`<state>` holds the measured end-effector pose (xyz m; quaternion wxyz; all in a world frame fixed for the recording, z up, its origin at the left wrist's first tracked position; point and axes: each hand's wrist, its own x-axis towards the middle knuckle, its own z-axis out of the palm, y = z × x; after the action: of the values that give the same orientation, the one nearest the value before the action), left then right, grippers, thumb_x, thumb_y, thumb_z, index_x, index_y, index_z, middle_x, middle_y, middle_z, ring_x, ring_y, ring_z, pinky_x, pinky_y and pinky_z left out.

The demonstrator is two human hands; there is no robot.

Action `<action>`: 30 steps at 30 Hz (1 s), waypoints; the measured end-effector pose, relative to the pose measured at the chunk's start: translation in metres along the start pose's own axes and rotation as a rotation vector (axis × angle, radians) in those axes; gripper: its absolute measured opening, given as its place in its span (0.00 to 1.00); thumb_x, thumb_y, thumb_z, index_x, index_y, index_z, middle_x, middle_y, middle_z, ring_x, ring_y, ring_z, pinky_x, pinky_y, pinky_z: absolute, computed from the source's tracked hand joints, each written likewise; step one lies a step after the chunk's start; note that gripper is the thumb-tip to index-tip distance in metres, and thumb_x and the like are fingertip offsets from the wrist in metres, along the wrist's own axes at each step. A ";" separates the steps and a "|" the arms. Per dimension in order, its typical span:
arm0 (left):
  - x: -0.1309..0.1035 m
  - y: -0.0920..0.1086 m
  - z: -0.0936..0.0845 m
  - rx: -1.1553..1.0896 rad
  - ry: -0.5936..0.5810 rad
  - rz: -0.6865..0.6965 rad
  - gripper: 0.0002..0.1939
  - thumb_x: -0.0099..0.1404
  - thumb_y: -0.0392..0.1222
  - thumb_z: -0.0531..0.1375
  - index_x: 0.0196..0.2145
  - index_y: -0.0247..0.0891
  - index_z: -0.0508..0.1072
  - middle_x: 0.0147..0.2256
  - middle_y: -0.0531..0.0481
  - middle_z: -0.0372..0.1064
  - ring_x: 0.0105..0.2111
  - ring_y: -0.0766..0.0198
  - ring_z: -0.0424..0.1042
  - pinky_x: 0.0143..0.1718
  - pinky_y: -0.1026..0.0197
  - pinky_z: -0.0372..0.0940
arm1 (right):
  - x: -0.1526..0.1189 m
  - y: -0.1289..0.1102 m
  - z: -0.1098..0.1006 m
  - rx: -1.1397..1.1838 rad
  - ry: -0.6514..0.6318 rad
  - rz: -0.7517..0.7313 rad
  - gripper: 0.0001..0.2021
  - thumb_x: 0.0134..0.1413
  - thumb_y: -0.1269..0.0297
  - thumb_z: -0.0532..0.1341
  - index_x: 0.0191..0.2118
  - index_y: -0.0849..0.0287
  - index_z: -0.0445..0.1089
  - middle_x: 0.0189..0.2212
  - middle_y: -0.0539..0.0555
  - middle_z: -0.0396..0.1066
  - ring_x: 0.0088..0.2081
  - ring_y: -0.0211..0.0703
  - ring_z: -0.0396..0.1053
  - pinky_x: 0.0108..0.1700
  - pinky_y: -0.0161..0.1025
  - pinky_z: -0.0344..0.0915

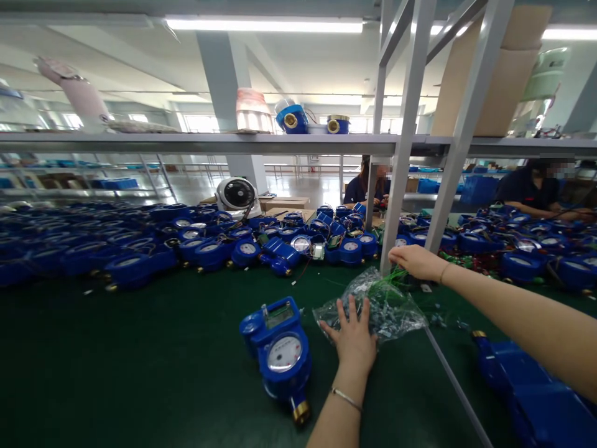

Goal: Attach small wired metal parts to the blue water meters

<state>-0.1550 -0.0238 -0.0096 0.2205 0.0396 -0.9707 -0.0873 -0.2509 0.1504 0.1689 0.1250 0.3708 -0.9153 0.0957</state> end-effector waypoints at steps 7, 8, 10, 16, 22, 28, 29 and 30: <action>0.016 -0.019 -0.004 0.133 0.026 -0.269 0.36 0.61 0.28 0.45 0.60 0.62 0.41 0.63 0.50 0.44 0.62 0.42 0.39 0.47 0.18 0.27 | 0.005 0.028 -0.025 -0.081 0.112 0.127 0.19 0.61 0.57 0.41 0.38 0.57 0.66 0.36 0.55 0.70 0.36 0.43 0.65 0.37 0.37 0.56; 0.018 -0.022 -0.006 0.151 0.046 -0.289 0.36 0.61 0.26 0.43 0.60 0.62 0.42 0.63 0.51 0.45 0.62 0.43 0.40 0.48 0.19 0.28 | 0.005 0.037 -0.023 -0.097 0.104 0.153 0.19 0.61 0.56 0.40 0.38 0.57 0.66 0.37 0.56 0.70 0.37 0.44 0.65 0.38 0.38 0.56; 0.022 -0.026 -0.007 0.176 0.085 -0.321 0.35 0.62 0.25 0.40 0.60 0.61 0.46 0.63 0.51 0.46 0.62 0.44 0.41 0.50 0.20 0.30 | 0.002 0.056 -0.015 -0.129 0.068 0.204 0.20 0.62 0.56 0.40 0.38 0.58 0.66 0.37 0.57 0.70 0.37 0.45 0.66 0.38 0.40 0.57; 0.030 -0.030 -0.007 0.190 0.116 -0.356 0.34 0.62 0.25 0.39 0.60 0.58 0.49 0.63 0.47 0.44 0.62 0.43 0.41 0.52 0.23 0.35 | -0.034 0.101 0.024 -0.186 -0.217 0.287 0.14 0.59 0.60 0.49 0.40 0.59 0.69 0.35 0.60 0.70 0.37 0.47 0.68 0.40 0.44 0.62; 0.020 -0.001 -0.026 0.166 0.127 -0.239 0.30 0.63 0.30 0.44 0.61 0.49 0.51 0.64 0.44 0.37 0.63 0.43 0.35 0.54 0.25 0.28 | -0.041 0.073 0.002 -0.159 -0.390 0.134 0.43 0.34 0.61 0.69 0.60 0.54 0.54 0.56 0.63 0.58 0.53 0.59 0.60 0.50 0.49 0.60; 0.005 0.013 -0.023 0.057 0.134 -0.102 0.27 0.62 0.39 0.49 0.60 0.38 0.55 0.62 0.41 0.45 0.63 0.48 0.40 0.60 0.36 0.33 | 0.014 -0.019 0.028 -0.118 -0.258 -0.137 0.18 0.57 0.70 0.46 0.48 0.55 0.67 0.48 0.54 0.67 0.50 0.42 0.63 0.54 0.38 0.55; 0.005 0.010 -0.018 0.049 0.122 -0.109 0.27 0.62 0.41 0.49 0.59 0.37 0.55 0.62 0.41 0.47 0.62 0.47 0.42 0.60 0.36 0.34 | 0.022 -0.031 0.044 -0.145 -0.258 -0.142 0.17 0.56 0.72 0.47 0.46 0.57 0.68 0.45 0.55 0.69 0.48 0.44 0.64 0.53 0.41 0.55; 0.004 0.005 -0.012 0.048 0.111 -0.121 0.28 0.62 0.43 0.50 0.60 0.37 0.55 0.62 0.40 0.47 0.62 0.47 0.42 0.60 0.36 0.35 | 0.028 -0.040 0.062 -0.173 -0.259 -0.145 0.15 0.54 0.72 0.50 0.45 0.58 0.69 0.44 0.57 0.69 0.48 0.47 0.64 0.53 0.45 0.54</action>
<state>-0.1538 -0.0210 0.0032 0.2673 0.1084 -0.9545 -0.0750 -0.2516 0.0870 0.1219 0.0441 0.4328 -0.8995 -0.0413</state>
